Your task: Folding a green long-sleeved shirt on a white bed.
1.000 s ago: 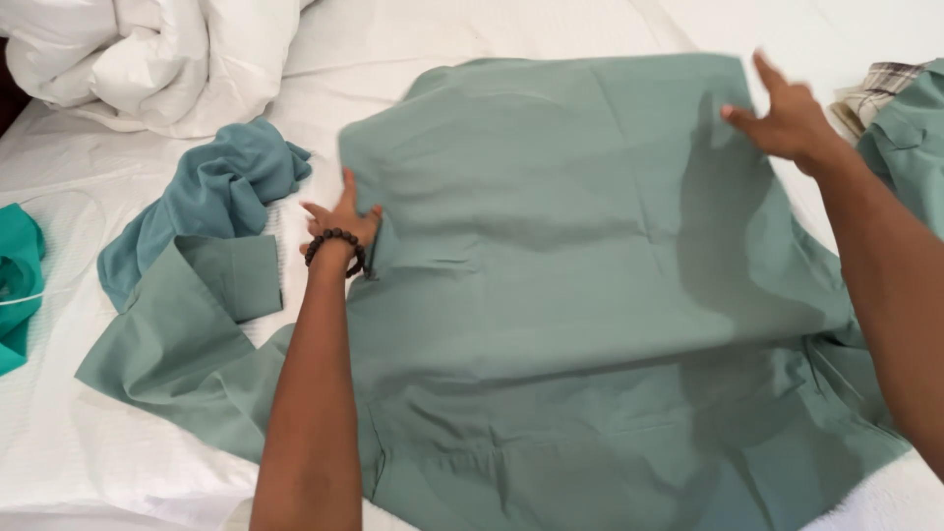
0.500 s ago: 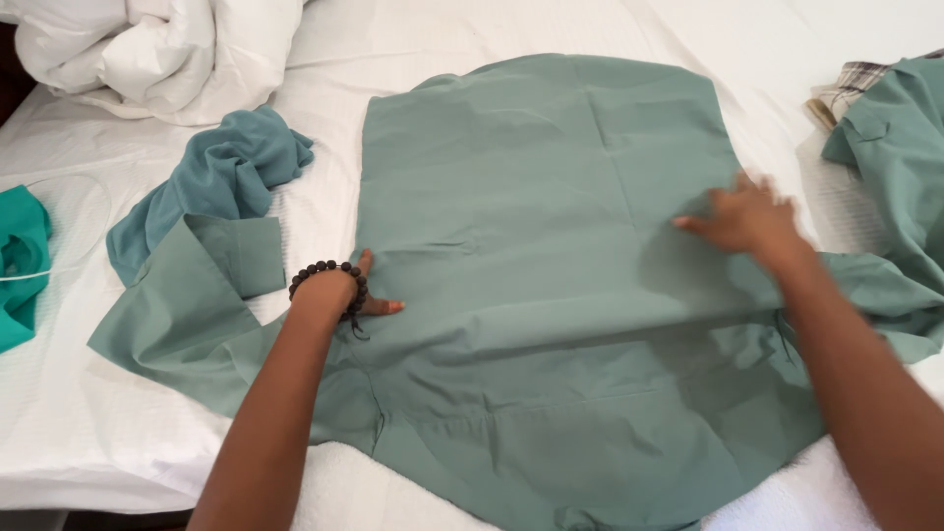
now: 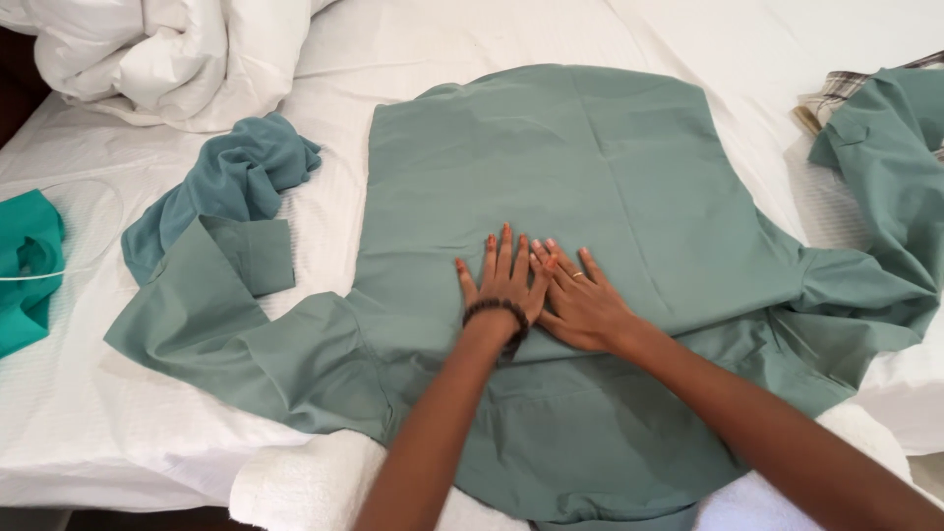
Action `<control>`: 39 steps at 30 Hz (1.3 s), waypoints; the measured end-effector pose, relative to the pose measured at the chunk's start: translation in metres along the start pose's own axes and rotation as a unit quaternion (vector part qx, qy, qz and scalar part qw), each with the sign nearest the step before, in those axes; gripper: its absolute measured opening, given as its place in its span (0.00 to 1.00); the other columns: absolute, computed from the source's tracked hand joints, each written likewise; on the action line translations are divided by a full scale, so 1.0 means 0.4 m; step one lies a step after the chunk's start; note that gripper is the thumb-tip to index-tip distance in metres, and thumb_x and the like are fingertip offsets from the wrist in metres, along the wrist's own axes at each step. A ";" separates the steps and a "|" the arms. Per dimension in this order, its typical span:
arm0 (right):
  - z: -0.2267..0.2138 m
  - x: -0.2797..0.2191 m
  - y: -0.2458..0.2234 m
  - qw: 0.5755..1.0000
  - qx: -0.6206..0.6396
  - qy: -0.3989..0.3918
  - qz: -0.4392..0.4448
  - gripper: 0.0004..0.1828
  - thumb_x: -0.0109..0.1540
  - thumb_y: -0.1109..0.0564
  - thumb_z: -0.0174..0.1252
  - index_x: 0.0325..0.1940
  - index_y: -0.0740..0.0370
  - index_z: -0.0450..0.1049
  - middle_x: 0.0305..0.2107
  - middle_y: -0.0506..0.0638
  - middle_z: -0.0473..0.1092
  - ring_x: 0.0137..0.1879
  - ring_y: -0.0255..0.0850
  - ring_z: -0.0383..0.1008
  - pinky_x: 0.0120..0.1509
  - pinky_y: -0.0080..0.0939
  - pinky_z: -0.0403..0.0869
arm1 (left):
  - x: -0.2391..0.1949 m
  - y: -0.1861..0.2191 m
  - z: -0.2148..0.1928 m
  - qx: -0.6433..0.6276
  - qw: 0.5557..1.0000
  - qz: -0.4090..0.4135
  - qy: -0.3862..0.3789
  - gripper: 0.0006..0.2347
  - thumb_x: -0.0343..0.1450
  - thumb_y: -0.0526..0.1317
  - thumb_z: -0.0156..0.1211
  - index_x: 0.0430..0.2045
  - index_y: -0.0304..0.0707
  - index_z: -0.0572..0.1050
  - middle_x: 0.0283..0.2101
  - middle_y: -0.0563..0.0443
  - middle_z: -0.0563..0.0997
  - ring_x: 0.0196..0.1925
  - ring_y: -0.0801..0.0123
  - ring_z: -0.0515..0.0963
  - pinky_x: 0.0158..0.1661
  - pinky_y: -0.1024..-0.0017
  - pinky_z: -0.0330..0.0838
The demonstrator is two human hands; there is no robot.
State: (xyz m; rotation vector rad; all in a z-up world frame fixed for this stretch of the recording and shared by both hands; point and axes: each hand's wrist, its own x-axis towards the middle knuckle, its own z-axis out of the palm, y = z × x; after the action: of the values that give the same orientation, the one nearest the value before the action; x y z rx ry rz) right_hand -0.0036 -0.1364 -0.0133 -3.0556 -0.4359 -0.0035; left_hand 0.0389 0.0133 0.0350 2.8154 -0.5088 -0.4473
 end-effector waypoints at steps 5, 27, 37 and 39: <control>-0.027 -0.098 0.149 0.999 -0.016 0.021 -0.019 0.43 0.69 0.33 0.31 0.80 0.63 0.40 0.77 0.54 0.39 0.82 0.45 0.35 0.81 0.56 0.39 | -0.006 -0.052 0.036 0.050 0.995 -0.038 0.080 0.32 0.74 0.65 0.17 0.75 0.58 0.38 0.78 0.67 0.33 0.80 0.70 0.33 0.68 0.32 0.19; 0.057 0.182 0.119 0.996 0.005 0.068 0.061 0.36 0.70 0.39 0.25 0.80 0.56 0.42 0.78 0.48 0.40 0.83 0.44 0.34 0.79 0.66 0.38 | 0.186 -0.015 0.066 -0.044 0.990 0.019 0.129 0.29 0.77 0.60 0.17 0.75 0.56 0.47 0.80 0.64 0.40 0.80 0.72 0.37 0.74 0.42 0.22; 0.060 0.088 0.455 0.970 0.013 0.087 0.225 0.45 0.67 0.27 0.26 0.81 0.54 0.41 0.78 0.46 0.39 0.82 0.41 0.35 0.81 0.59 0.37 | 0.171 -0.234 -0.023 0.040 0.977 -0.138 0.155 0.27 0.76 0.61 0.22 0.74 0.65 0.46 0.79 0.63 0.38 0.80 0.66 0.38 0.72 0.46 0.26; 0.056 0.012 0.569 0.937 0.036 0.109 0.331 0.47 0.66 0.25 0.27 0.81 0.57 0.42 0.78 0.49 0.37 0.82 0.44 0.34 0.79 0.65 0.32 | 0.150 -0.295 -0.038 0.042 0.961 -0.194 0.191 0.28 0.76 0.62 0.26 0.74 0.66 0.47 0.79 0.61 0.38 0.80 0.65 0.38 0.72 0.48 0.25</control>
State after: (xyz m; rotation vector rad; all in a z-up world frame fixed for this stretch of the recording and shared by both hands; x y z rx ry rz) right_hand 0.0646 -0.3518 -0.0479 -2.9139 0.5936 -0.2827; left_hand 0.1328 0.1008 -0.0003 2.9764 0.1092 0.0601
